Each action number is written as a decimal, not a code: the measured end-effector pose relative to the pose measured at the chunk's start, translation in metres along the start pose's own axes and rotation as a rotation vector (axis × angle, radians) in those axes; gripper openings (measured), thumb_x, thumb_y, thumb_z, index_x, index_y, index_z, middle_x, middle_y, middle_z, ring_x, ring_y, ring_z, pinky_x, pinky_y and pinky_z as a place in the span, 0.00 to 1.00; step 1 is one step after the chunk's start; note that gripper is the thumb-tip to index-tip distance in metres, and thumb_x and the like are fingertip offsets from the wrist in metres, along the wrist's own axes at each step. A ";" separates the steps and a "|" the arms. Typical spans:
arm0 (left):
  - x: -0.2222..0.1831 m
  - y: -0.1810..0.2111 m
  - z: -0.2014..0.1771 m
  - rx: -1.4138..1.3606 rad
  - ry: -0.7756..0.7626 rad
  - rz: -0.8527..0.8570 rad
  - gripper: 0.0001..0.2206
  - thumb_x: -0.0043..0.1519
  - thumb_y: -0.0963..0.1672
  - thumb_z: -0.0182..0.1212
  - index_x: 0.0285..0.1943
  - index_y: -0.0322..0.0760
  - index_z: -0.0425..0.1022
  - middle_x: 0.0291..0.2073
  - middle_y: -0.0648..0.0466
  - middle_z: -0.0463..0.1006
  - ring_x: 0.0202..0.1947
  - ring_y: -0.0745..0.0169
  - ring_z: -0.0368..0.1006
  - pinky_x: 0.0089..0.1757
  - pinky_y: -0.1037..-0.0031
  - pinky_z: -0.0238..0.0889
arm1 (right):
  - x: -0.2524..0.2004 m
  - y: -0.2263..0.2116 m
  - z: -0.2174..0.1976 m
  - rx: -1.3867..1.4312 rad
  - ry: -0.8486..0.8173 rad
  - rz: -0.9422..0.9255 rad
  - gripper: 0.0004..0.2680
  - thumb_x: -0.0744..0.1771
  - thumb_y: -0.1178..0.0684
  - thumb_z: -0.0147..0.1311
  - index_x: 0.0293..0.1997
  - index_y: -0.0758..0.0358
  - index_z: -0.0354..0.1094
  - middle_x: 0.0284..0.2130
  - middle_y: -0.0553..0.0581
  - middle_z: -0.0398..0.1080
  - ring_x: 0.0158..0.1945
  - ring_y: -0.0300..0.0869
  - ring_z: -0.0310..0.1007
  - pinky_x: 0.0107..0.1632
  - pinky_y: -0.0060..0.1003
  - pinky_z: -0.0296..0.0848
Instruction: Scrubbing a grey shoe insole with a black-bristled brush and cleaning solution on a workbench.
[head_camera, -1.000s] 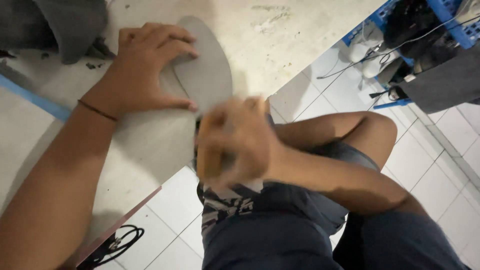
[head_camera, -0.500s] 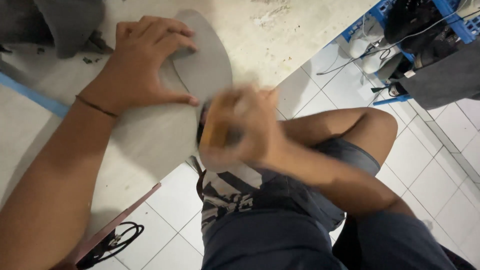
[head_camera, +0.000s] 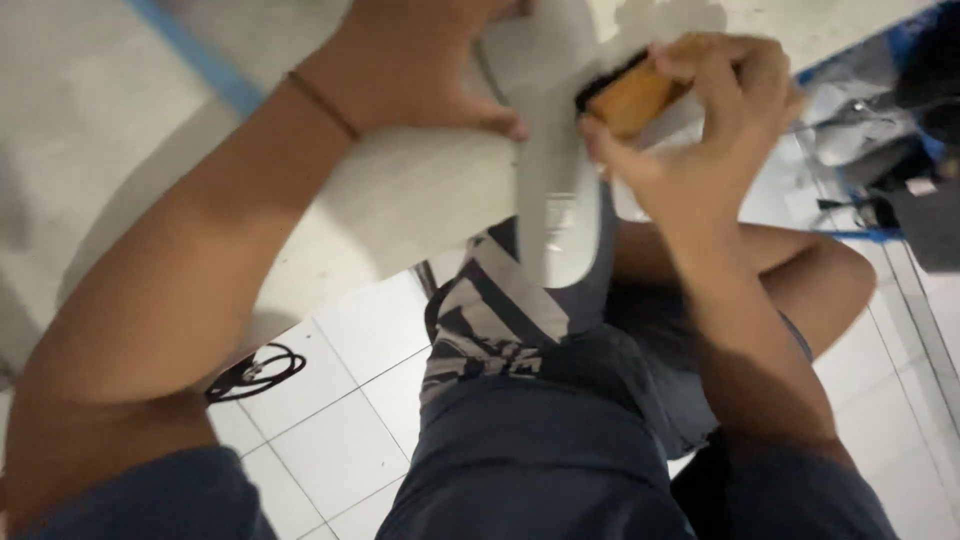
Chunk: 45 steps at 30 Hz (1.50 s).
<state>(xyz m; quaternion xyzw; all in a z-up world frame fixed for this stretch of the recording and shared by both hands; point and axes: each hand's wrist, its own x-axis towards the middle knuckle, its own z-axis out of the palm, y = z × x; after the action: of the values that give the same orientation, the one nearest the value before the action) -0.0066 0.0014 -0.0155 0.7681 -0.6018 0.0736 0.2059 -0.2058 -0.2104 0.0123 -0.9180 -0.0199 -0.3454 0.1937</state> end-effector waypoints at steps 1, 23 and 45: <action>0.000 0.001 0.001 0.020 0.013 -0.004 0.41 0.52 0.67 0.77 0.59 0.40 0.72 0.52 0.46 0.76 0.46 0.42 0.72 0.38 0.55 0.61 | -0.009 -0.010 0.001 0.022 -0.093 -0.047 0.24 0.60 0.39 0.78 0.50 0.65 0.72 0.49 0.66 0.67 0.54 0.56 0.64 0.53 0.54 0.55; 0.006 0.040 0.005 0.323 0.180 -0.146 0.39 0.56 0.71 0.73 0.58 0.49 0.68 0.56 0.53 0.69 0.55 0.46 0.66 0.42 0.51 0.59 | -0.015 -0.018 -0.012 0.124 -0.229 -0.257 0.24 0.57 0.35 0.79 0.49 0.55 0.75 0.50 0.66 0.66 0.51 0.55 0.65 0.53 0.51 0.57; 0.014 0.045 -0.003 0.250 0.093 -0.080 0.36 0.66 0.65 0.64 0.72 0.40 0.75 0.63 0.36 0.65 0.63 0.33 0.60 0.59 0.40 0.40 | -0.003 0.004 -0.010 0.195 -0.265 -0.123 0.24 0.55 0.34 0.76 0.48 0.53 0.76 0.51 0.63 0.70 0.52 0.50 0.67 0.55 0.48 0.59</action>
<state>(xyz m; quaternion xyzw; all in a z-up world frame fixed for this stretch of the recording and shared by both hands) -0.0457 -0.0187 0.0022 0.8070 -0.5465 0.1754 0.1390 -0.2134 -0.2171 0.0159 -0.9294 -0.1349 -0.2292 0.2560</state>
